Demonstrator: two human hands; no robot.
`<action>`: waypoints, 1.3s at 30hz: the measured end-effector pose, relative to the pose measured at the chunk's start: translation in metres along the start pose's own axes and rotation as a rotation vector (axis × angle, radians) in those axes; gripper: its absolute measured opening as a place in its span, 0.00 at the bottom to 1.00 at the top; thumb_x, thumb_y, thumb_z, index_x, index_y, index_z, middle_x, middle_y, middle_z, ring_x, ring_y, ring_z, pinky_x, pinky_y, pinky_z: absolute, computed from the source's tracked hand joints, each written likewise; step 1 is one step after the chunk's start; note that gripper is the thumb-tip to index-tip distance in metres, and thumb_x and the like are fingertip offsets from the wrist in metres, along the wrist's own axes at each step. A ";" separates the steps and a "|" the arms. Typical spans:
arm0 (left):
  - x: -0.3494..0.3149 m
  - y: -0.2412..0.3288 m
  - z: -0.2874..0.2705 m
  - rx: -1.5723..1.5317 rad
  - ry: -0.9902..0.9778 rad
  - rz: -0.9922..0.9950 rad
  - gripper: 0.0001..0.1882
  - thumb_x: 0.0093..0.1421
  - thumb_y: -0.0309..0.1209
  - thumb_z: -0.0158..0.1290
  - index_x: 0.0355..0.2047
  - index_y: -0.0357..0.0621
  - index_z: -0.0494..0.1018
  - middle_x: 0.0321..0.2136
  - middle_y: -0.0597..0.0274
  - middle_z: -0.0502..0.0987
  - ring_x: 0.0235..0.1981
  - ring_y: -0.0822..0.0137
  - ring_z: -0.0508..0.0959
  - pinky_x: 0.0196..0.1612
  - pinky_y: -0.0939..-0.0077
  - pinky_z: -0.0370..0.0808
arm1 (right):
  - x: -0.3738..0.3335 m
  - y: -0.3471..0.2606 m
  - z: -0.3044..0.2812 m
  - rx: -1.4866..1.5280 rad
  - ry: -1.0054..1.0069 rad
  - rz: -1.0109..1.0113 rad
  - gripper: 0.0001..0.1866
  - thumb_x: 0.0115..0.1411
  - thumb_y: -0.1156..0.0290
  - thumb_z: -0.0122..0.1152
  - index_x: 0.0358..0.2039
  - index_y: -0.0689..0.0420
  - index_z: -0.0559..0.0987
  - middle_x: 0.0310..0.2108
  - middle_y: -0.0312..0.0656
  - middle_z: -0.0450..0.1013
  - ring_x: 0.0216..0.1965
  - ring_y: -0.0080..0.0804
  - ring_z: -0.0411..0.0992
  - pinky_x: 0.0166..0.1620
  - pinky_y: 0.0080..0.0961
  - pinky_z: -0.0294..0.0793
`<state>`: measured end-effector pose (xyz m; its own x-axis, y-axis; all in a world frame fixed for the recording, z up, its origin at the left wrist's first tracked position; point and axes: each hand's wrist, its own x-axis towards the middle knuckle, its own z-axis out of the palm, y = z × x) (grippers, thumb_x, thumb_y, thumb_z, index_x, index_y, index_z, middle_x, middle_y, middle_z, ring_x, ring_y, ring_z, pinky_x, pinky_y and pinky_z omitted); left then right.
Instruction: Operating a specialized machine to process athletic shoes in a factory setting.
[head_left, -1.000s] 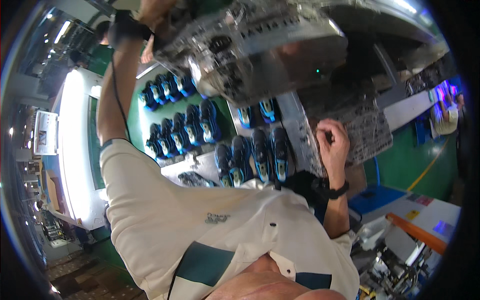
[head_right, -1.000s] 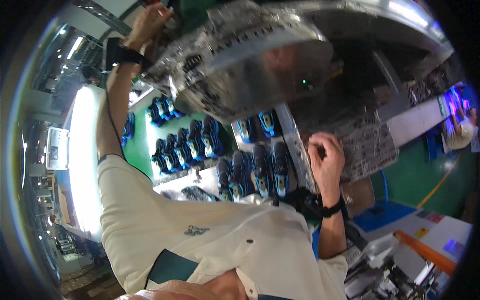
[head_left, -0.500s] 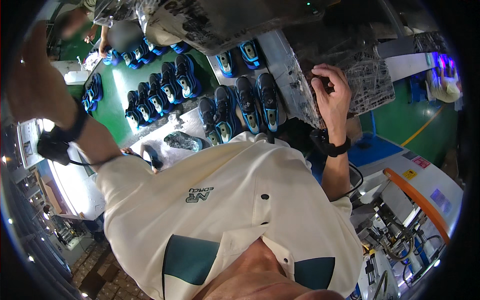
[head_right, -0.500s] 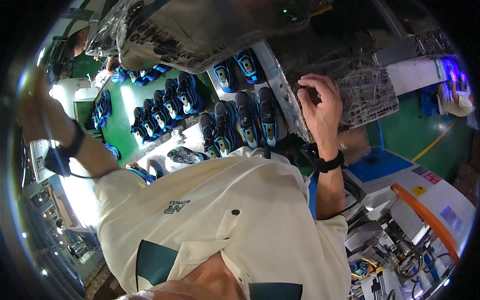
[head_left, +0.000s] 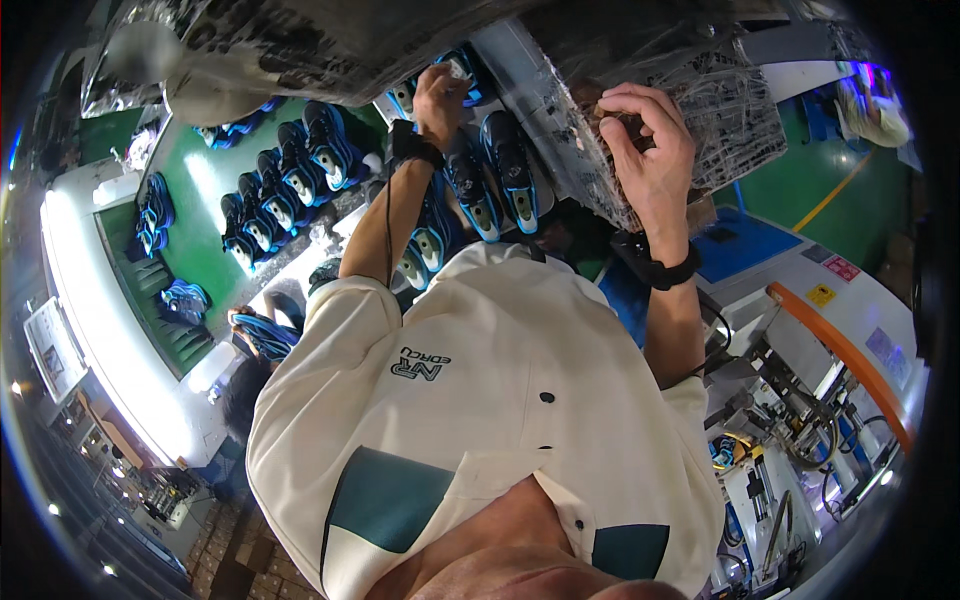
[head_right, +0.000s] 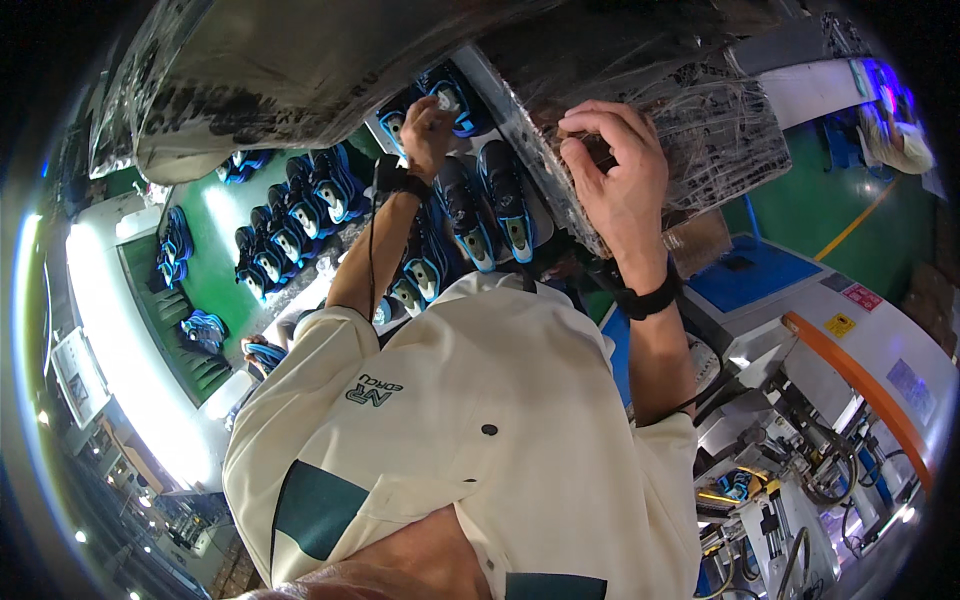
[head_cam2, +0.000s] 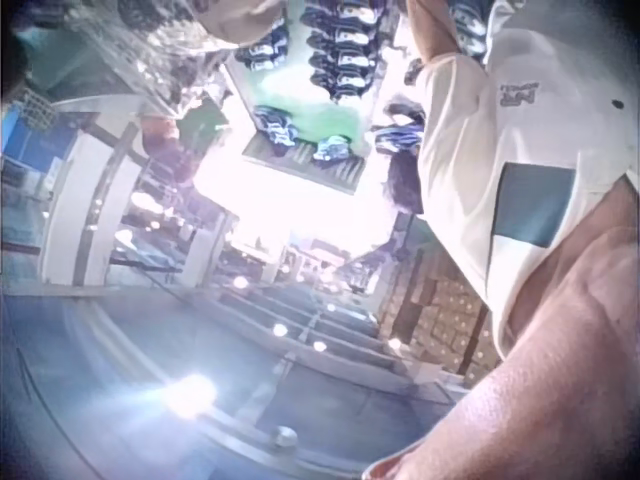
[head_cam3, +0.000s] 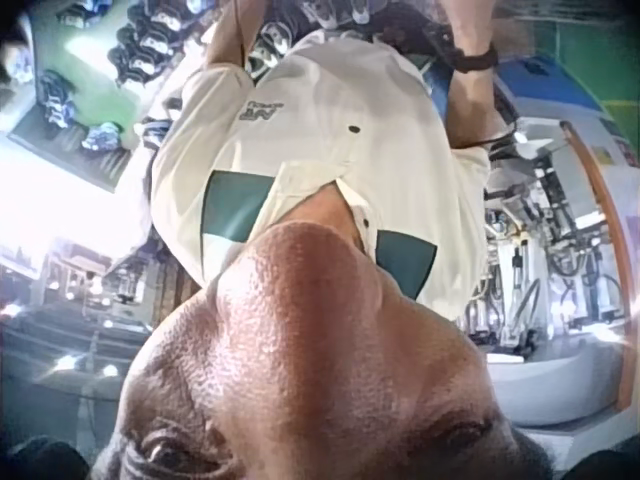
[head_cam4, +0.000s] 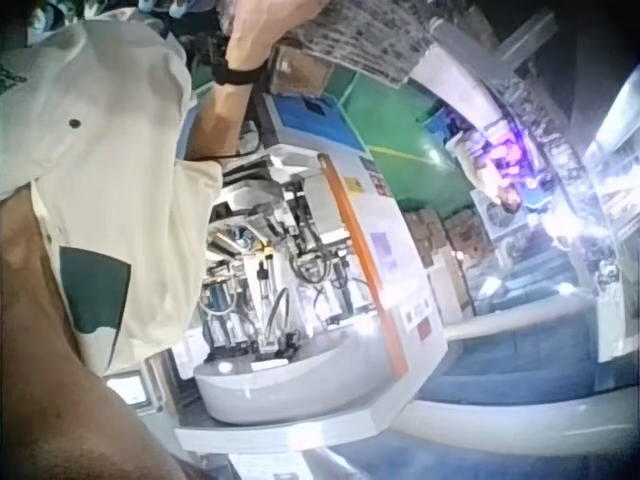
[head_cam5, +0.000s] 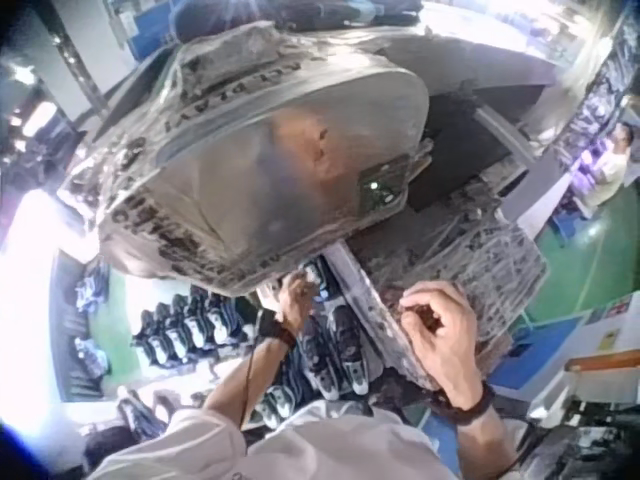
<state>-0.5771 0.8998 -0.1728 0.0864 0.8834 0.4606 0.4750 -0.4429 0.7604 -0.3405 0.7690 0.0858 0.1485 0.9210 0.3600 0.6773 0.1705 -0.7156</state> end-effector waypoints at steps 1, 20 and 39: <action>-0.001 -0.004 0.005 0.051 -0.095 0.026 0.06 0.50 0.27 0.65 0.27 0.39 0.80 0.42 0.50 0.78 0.46 0.49 0.77 0.47 0.61 0.76 | 0.000 0.000 0.000 -0.006 -0.003 -0.002 0.09 0.51 0.78 0.66 0.34 0.56 0.81 0.38 0.39 0.78 0.42 0.39 0.76 0.48 0.32 0.72; 0.003 -0.009 0.003 0.175 -0.201 -0.106 0.13 0.57 0.37 0.61 0.32 0.37 0.80 0.57 0.52 0.73 0.46 0.54 0.81 0.45 0.67 0.78 | 0.001 0.004 -0.001 0.034 -0.004 0.005 0.10 0.50 0.78 0.67 0.34 0.56 0.81 0.38 0.39 0.78 0.41 0.39 0.76 0.47 0.31 0.73; 0.001 -0.007 0.016 -0.280 -0.417 -1.085 0.29 0.53 0.45 0.68 0.37 0.26 0.73 0.29 0.47 0.81 0.25 0.60 0.84 0.26 0.67 0.85 | 0.000 0.008 -0.003 0.049 0.009 -0.013 0.10 0.49 0.79 0.65 0.34 0.56 0.81 0.39 0.39 0.78 0.41 0.39 0.75 0.48 0.31 0.72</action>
<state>-0.5663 0.9066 -0.1851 0.0597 0.7756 -0.6283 0.2727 0.5928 0.7577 -0.3324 0.7690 0.0818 0.1469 0.9154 0.3747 0.6435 0.1993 -0.7391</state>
